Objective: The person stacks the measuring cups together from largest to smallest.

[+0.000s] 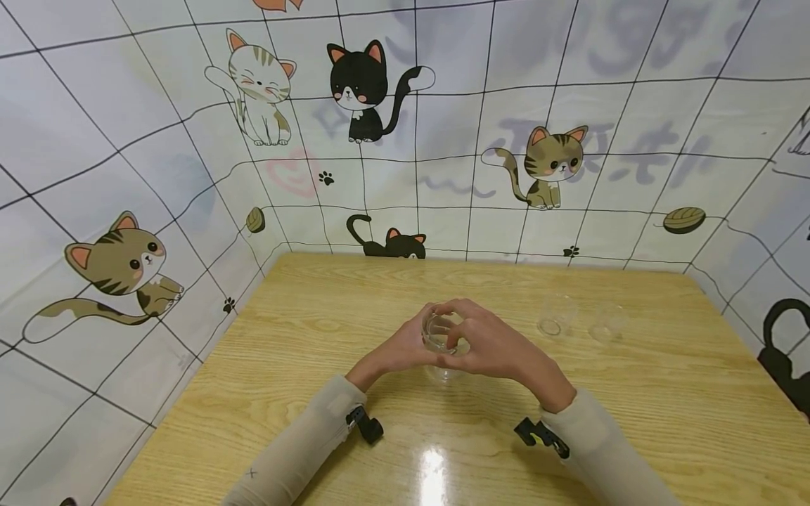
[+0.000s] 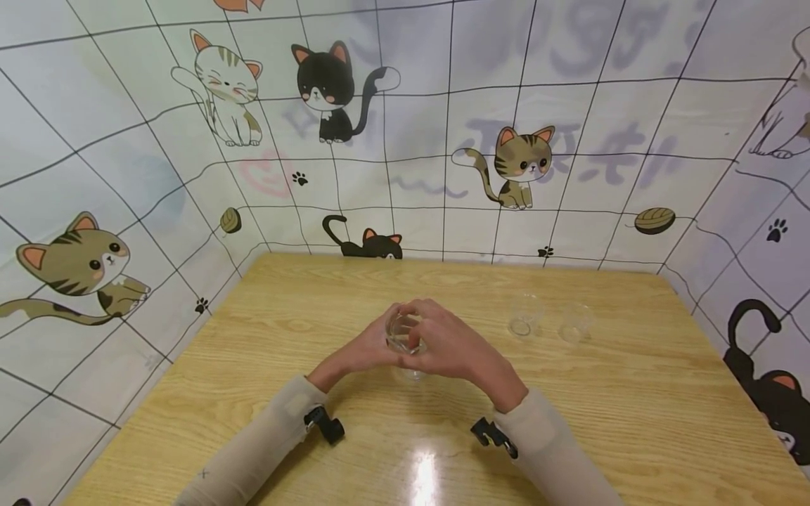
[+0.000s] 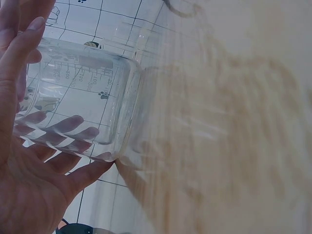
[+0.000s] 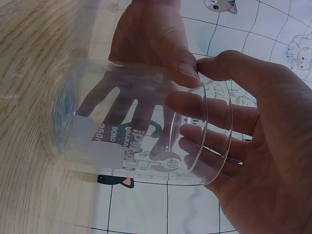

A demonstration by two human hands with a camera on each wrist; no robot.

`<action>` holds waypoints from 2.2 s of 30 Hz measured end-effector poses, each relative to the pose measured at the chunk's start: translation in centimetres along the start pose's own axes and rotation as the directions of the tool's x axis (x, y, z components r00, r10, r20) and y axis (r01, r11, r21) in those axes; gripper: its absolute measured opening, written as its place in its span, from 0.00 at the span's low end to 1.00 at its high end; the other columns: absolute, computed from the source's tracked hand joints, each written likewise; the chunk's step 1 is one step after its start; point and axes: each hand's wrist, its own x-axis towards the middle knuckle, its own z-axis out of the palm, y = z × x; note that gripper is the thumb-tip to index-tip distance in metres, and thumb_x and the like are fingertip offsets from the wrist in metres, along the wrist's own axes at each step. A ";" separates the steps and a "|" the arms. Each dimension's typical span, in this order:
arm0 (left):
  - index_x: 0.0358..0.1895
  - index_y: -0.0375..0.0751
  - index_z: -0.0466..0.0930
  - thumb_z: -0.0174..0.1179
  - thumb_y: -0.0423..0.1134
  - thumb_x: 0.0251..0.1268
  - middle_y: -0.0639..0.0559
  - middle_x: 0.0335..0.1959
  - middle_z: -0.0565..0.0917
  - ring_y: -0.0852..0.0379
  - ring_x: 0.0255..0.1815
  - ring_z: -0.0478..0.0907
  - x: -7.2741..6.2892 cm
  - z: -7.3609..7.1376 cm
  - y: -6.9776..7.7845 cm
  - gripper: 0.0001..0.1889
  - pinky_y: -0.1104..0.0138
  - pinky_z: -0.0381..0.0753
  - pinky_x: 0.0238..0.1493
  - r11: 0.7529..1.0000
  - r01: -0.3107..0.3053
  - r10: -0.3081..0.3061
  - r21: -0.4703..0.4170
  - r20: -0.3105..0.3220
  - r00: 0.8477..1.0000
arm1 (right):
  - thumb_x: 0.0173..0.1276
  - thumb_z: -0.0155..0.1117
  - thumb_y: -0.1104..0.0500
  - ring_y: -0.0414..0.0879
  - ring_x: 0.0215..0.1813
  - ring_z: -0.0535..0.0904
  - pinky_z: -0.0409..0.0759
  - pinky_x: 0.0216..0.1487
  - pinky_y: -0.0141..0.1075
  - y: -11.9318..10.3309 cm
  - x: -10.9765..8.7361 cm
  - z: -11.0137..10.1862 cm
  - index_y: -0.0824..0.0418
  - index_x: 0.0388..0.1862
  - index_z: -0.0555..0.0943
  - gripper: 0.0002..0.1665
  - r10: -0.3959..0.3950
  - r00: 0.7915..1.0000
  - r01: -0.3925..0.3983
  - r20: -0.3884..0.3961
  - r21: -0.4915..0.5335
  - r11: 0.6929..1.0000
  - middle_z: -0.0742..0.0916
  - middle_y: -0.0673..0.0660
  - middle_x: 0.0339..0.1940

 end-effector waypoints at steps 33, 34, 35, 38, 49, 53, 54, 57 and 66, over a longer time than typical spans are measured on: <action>0.74 0.57 0.58 0.72 0.39 0.63 0.50 0.71 0.76 0.53 0.73 0.74 0.1 0.0 -0.1 0.40 0.62 0.79 0.67 1.000 -0.016 0.016 -0.010 -0.002 1.000 | 0.67 0.74 0.47 0.56 0.72 0.75 0.79 0.66 0.54 -0.1 -0.1 -0.1 0.53 0.32 0.93 0.12 -0.021 1.000 0.021 0.022 -0.008 1.000 0.83 0.59 0.67; 0.74 0.57 0.58 0.72 0.38 0.63 0.50 0.71 0.76 0.53 0.73 0.74 0.1 0.0 -0.1 0.40 0.62 0.79 0.67 1.000 -0.013 0.013 -0.009 -0.002 1.000 | 0.67 0.74 0.47 0.56 0.71 0.75 0.79 0.66 0.54 -0.1 -0.1 -0.2 0.53 0.32 0.93 0.12 -0.024 0.999 0.024 0.022 -0.010 1.000 0.83 0.59 0.66; 0.75 0.56 0.58 0.72 0.38 0.63 0.50 0.71 0.76 0.53 0.73 0.74 0.2 0.0 -0.1 0.41 0.63 0.79 0.67 1.000 -0.010 0.010 -0.009 -0.002 1.000 | 0.67 0.74 0.47 0.56 0.71 0.75 0.79 0.66 0.55 -0.1 -0.1 -0.2 0.53 0.32 0.93 0.12 -0.025 0.999 0.025 0.024 -0.009 1.000 0.83 0.59 0.66; 0.75 0.56 0.58 0.72 0.38 0.63 0.50 0.71 0.76 0.52 0.73 0.74 0.2 0.0 -0.1 0.41 0.63 0.79 0.67 1.000 -0.006 0.006 -0.004 -0.002 1.000 | 0.67 0.74 0.48 0.56 0.71 0.75 0.79 0.66 0.55 -0.1 -0.1 -0.2 0.53 0.32 0.93 0.11 -0.018 0.999 0.018 0.033 -0.007 1.000 0.83 0.58 0.66; 0.75 0.56 0.58 0.71 0.38 0.64 0.49 0.71 0.75 0.51 0.74 0.73 0.2 0.1 -0.1 0.40 0.61 0.78 0.68 1.000 -0.018 0.018 -0.015 0.003 1.000 | 0.69 0.73 0.48 0.55 0.72 0.74 0.78 0.67 0.54 -0.1 -0.1 -0.1 0.55 0.33 0.93 0.13 0.005 0.999 -0.005 0.054 0.000 1.000 0.83 0.58 0.66; 0.75 0.56 0.57 0.71 0.38 0.64 0.49 0.71 0.75 0.51 0.74 0.74 0.2 0.1 0.0 0.41 0.62 0.79 0.68 1.000 -0.021 0.021 -0.013 0.004 1.000 | 0.69 0.72 0.47 0.55 0.72 0.75 0.79 0.67 0.54 -0.1 -0.1 -0.1 0.54 0.33 0.93 0.13 0.010 0.998 -0.010 0.056 -0.003 1.000 0.83 0.57 0.66; 0.75 0.56 0.57 0.71 0.38 0.64 0.49 0.71 0.75 0.51 0.74 0.73 0.1 0.1 0.0 0.41 0.63 0.79 0.67 1.000 -0.022 0.022 -0.010 0.005 1.000 | 0.69 0.72 0.47 0.55 0.72 0.75 0.79 0.67 0.54 -0.1 -0.1 -0.1 0.54 0.34 0.93 0.13 0.011 0.998 -0.011 0.055 -0.002 1.000 0.83 0.57 0.66; 0.75 0.57 0.57 0.72 0.38 0.63 0.50 0.71 0.75 0.52 0.74 0.73 0.1 0.0 0.2 0.42 0.64 0.79 0.67 1.000 -0.019 0.019 -0.004 0.002 1.000 | 0.70 0.72 0.47 0.56 0.72 0.74 0.78 0.67 0.55 -0.1 -0.1 -0.1 0.54 0.34 0.92 0.13 0.010 0.999 -0.010 0.054 0.002 1.000 0.82 0.58 0.67; 0.75 0.59 0.57 0.73 0.40 0.62 0.52 0.72 0.74 0.53 0.74 0.72 0.0 0.1 0.2 0.42 0.61 0.79 0.66 1.000 -0.002 0.002 0.026 -0.012 1.000 | 0.68 0.73 0.47 0.56 0.72 0.75 0.78 0.68 0.55 -0.2 -0.1 -0.2 0.53 0.37 0.91 0.11 0.004 1.000 -0.005 0.027 0.038 0.999 0.82 0.59 0.68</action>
